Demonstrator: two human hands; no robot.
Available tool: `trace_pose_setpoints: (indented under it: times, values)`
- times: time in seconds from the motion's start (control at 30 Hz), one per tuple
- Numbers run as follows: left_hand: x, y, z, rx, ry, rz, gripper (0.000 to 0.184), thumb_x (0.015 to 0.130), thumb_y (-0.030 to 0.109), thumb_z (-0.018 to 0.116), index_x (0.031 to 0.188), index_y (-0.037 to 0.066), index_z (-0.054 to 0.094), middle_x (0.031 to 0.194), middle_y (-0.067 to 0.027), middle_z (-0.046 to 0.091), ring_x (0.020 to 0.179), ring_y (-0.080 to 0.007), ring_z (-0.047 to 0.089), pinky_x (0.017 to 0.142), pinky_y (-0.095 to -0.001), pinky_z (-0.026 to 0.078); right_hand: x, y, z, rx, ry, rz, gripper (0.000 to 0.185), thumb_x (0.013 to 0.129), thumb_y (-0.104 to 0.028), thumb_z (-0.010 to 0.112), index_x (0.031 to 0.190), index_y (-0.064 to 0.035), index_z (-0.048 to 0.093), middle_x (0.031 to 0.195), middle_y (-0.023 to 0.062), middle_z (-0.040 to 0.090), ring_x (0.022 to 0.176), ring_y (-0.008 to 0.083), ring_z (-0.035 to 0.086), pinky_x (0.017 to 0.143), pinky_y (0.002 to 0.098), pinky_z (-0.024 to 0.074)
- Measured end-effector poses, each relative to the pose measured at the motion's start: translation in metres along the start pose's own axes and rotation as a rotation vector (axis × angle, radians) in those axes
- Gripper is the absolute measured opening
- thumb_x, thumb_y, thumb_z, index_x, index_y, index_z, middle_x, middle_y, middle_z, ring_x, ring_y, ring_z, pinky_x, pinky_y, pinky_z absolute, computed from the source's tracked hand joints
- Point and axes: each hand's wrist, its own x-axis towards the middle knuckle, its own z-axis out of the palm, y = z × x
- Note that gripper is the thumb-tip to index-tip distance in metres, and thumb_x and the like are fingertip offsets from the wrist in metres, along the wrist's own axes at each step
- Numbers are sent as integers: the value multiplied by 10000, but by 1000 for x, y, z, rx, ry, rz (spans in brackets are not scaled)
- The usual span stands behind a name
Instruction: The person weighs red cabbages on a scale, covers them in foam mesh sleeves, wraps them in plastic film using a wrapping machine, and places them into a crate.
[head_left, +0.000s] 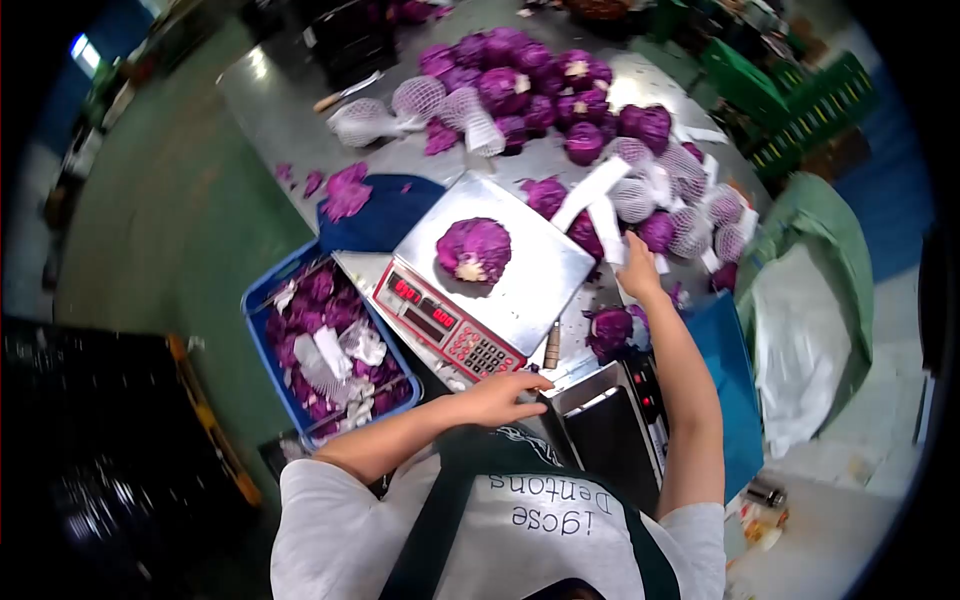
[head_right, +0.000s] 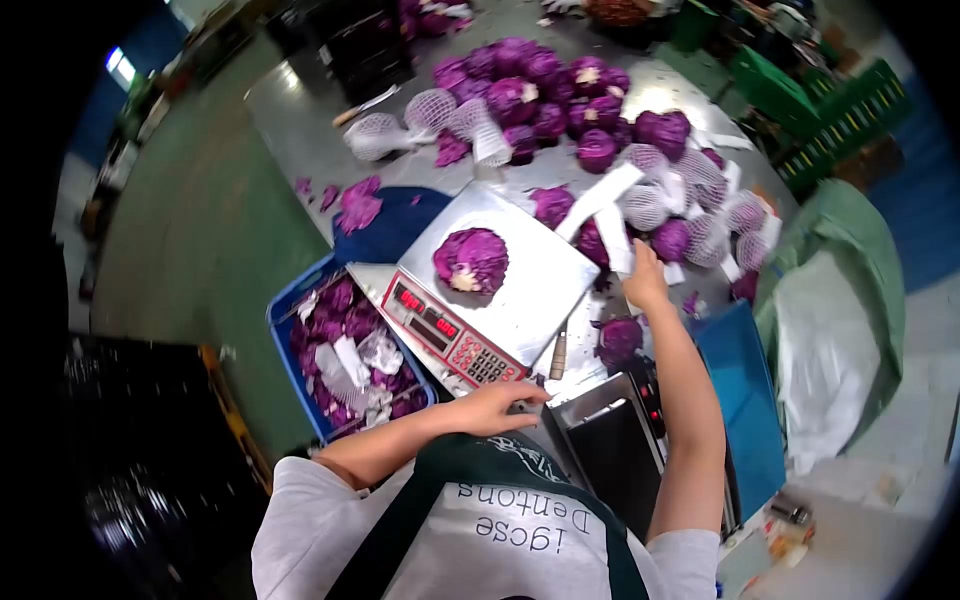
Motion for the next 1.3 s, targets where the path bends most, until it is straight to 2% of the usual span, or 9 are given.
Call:
trace_pose_setpoints:
  times: [0.3, 0.43, 0.57, 0.63, 0.7, 0.77, 0.83, 0.97, 1.3]
  values:
    - [-58, -24, -6, 15, 192, -187, 436, 872, 275, 606, 1247, 71, 518, 1176, -148, 582, 1075, -288, 577, 901, -365, 462, 42, 24, -11, 46, -12, -69, 444, 773, -79, 622, 1199, -21, 509, 898, 211, 648, 800, 364, 638, 707, 426, 494]
    - [-38, -21, -5, 154, 151, -23, 432, 874, 259, 588, 1243, 48, 510, 1193, -165, 564, 1104, -316, 549, 924, -384, 447, 31, 22, -94, 198, 325, -139, 456, 842, -138, 640, 1240, -30, 445, 858, 88, 612, 689, 176, 573, 637, 324, 482]
    - [-34, -4, -11, 216, 78, 74, 444, 871, 263, 593, 1246, 44, 504, 1179, -169, 566, 1108, -329, 538, 926, -399, 440, -19, -9, -196, 998, 455, 28, 324, 906, -175, 591, 1188, -62, 478, 771, 23, 560, 582, 70, 497, 494, 206, 389]
    - [-34, 2, -11, 238, 77, 124, 445, 870, 265, 595, 1245, 43, 503, 1178, -170, 566, 1107, -329, 538, 920, -401, 440, -73, -52, -232, 1494, 354, 162, 265, 936, -185, 543, 1158, -44, 509, 682, 3, 480, 553, 68, 426, 500, 209, 359]
    - [-36, 1, -5, 238, 82, 135, 426, 869, 261, 599, 1223, 37, 523, 1149, -177, 583, 1067, -335, 558, 898, -397, 449, -100, -19, -231, 2016, -36, -92, 296, 975, -240, 469, 1132, 8, 511, 646, -5, 341, 546, 88, 320, 485, 232, 291]
    - [-39, 1, 2, 203, 43, 110, 417, 870, 257, 596, 1217, 34, 534, 1137, -182, 589, 1051, -331, 569, 893, -389, 452, -134, -18, -208, 2103, -130, -73, 293, 954, -269, 484, 1123, -32, 513, 684, -2, 373, 572, 111, 340, 485, 236, 307]
    - [-43, 6, 5, 180, -12, 68, 422, 871, 260, 596, 1225, 37, 537, 1140, -179, 589, 1049, -322, 573, 881, -376, 460, -168, -54, -176, 2015, 54, 101, 300, 922, -281, 515, 1089, -31, 514, 766, 28, 465, 629, 128, 423, 499, 238, 364]
    - [-44, 9, 2, 208, -8, 106, 399, 872, 277, 596, 1211, 72, 548, 1109, -160, 607, 1034, -329, 577, 876, -399, 466, -197, -85, -114, 1860, -250, 183, 287, 898, -249, 522, 1093, -40, 509, 893, 99, 597, 652, 160, 542, 515, 263, 452]
    - [-33, 57, -105, 62, 152, 141, 365, 865, 144, 624, 1200, 13, 564, 1103, -111, 634, 1042, -199, 594, 915, -320, 448, -187, -150, -15, 1632, -418, 460, 268, 913, -158, 511, 1144, -24, 493, 857, 67, 622, 592, 102, 529, 498, 229, 416]
